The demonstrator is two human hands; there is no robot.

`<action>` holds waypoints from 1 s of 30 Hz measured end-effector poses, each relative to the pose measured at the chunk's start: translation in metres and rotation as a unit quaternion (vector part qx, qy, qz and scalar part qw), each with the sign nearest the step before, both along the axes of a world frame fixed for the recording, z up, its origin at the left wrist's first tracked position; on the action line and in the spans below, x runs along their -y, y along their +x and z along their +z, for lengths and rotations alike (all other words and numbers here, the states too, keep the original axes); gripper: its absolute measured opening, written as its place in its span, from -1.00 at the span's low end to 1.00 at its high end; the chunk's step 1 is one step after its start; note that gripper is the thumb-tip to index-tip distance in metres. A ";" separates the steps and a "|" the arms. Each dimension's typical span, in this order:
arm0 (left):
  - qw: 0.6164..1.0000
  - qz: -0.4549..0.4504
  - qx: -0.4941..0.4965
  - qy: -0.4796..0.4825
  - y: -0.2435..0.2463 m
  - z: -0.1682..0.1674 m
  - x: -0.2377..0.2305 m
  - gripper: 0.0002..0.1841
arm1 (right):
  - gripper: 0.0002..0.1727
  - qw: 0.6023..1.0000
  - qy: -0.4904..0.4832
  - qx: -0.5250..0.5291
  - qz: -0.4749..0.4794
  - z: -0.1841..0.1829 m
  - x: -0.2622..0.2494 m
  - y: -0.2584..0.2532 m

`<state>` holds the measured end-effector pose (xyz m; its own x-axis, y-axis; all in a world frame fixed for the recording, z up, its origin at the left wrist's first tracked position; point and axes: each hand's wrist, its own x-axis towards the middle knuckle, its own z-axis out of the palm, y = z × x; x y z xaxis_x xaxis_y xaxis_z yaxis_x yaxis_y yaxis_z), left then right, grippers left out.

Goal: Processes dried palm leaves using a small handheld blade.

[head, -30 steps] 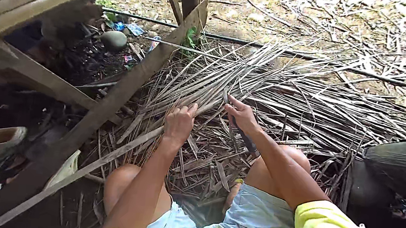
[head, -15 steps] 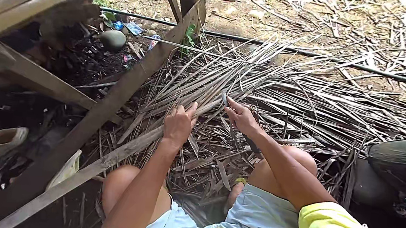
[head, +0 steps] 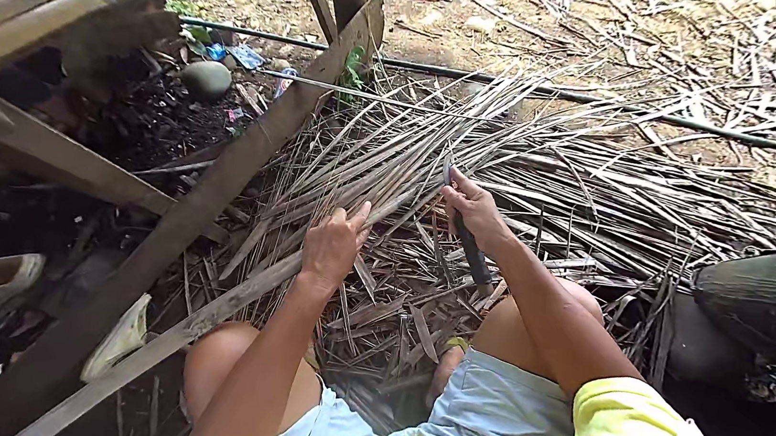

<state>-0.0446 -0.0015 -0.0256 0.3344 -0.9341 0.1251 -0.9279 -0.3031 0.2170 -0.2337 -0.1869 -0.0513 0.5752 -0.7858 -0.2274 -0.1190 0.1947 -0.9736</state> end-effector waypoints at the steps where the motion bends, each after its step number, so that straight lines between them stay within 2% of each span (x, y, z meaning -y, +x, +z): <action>1: 1.000 0.001 -0.002 -0.003 0.002 -0.002 0.000 -0.53 | -0.35 1.000 0.000 0.004 0.019 0.000 -0.004 0.001; 4: 1.000 0.005 -0.006 -0.001 0.004 -0.003 0.000 -0.53 | -0.35 0.999 0.001 -0.005 0.038 -0.008 -0.006 0.006; 10: 0.999 -0.001 -0.038 0.011 0.010 0.007 -0.005 -0.55 | -0.41 0.997 0.023 0.026 -0.067 -0.003 0.027 -0.012; 17: 0.998 -0.033 -0.044 -0.002 0.017 0.005 -0.011 -0.54 | -0.42 0.991 0.042 0.061 -0.112 0.005 0.038 -0.028; 26: 0.995 -0.031 -0.094 0.018 0.046 0.024 -0.036 -0.61 | -0.45 0.977 0.013 0.062 -0.201 0.011 0.078 -0.067; 30: 0.989 -0.034 -0.133 0.047 0.054 0.027 -0.041 -0.68 | -0.52 0.957 -0.002 0.072 -0.280 0.014 0.089 -0.086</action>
